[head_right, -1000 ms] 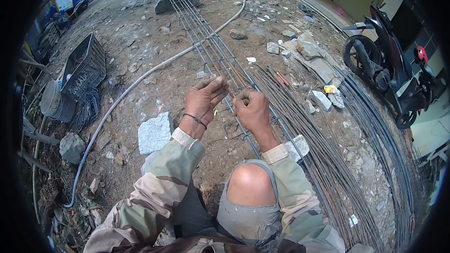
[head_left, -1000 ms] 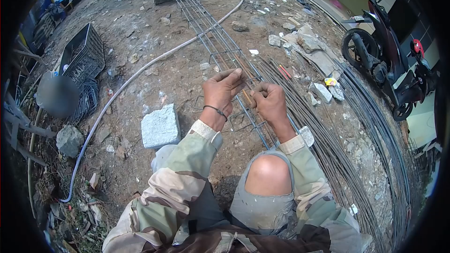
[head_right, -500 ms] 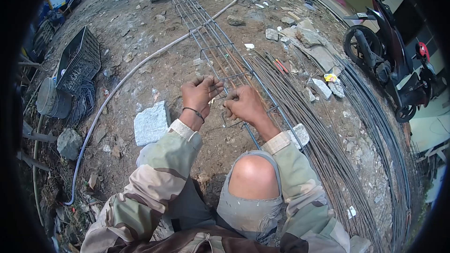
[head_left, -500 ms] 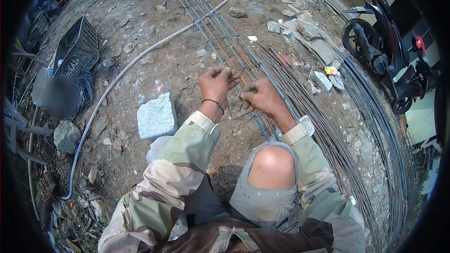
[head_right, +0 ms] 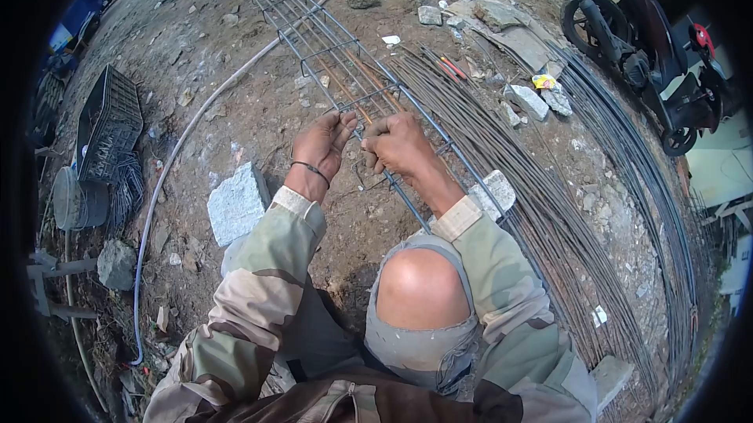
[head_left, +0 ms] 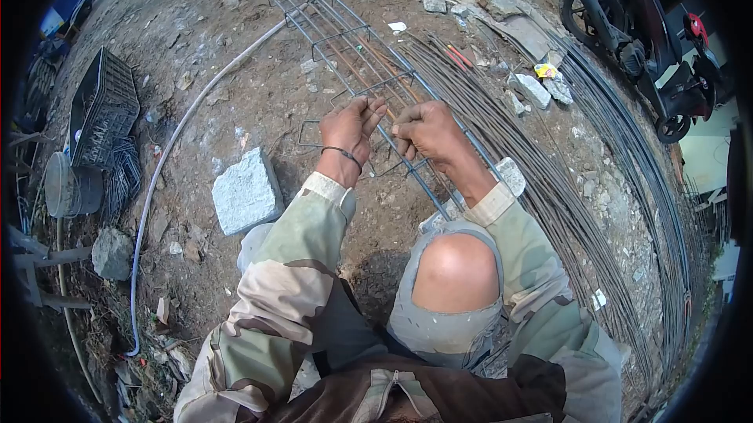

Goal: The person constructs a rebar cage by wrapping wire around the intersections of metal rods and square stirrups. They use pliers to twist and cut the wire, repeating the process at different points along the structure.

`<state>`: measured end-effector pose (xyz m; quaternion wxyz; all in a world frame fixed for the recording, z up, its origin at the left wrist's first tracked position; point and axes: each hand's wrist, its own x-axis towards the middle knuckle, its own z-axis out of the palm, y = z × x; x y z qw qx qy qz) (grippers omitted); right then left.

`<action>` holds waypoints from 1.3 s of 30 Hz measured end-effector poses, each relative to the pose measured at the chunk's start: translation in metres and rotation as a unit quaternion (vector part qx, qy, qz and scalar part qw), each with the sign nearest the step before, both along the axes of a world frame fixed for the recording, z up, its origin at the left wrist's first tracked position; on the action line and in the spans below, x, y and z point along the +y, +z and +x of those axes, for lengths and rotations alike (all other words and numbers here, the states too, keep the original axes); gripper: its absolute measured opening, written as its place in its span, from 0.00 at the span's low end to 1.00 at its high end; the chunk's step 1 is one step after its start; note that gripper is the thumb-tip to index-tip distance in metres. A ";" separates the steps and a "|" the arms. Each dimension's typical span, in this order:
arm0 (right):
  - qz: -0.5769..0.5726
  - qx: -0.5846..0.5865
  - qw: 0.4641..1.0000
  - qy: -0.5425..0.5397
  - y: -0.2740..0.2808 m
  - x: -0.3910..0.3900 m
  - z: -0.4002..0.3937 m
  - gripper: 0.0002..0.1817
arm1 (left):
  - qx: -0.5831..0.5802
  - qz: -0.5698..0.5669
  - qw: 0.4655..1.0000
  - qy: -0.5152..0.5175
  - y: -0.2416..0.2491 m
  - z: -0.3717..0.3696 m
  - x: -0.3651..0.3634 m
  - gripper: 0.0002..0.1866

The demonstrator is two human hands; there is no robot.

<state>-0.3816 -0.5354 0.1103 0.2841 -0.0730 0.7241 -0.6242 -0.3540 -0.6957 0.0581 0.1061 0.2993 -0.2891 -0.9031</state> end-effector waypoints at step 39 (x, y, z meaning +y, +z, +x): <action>0.154 0.079 0.975 -0.142 -0.036 -0.004 -0.035 0.06 | 0.030 0.038 0.975 -0.216 -0.026 -0.019 0.027 0.16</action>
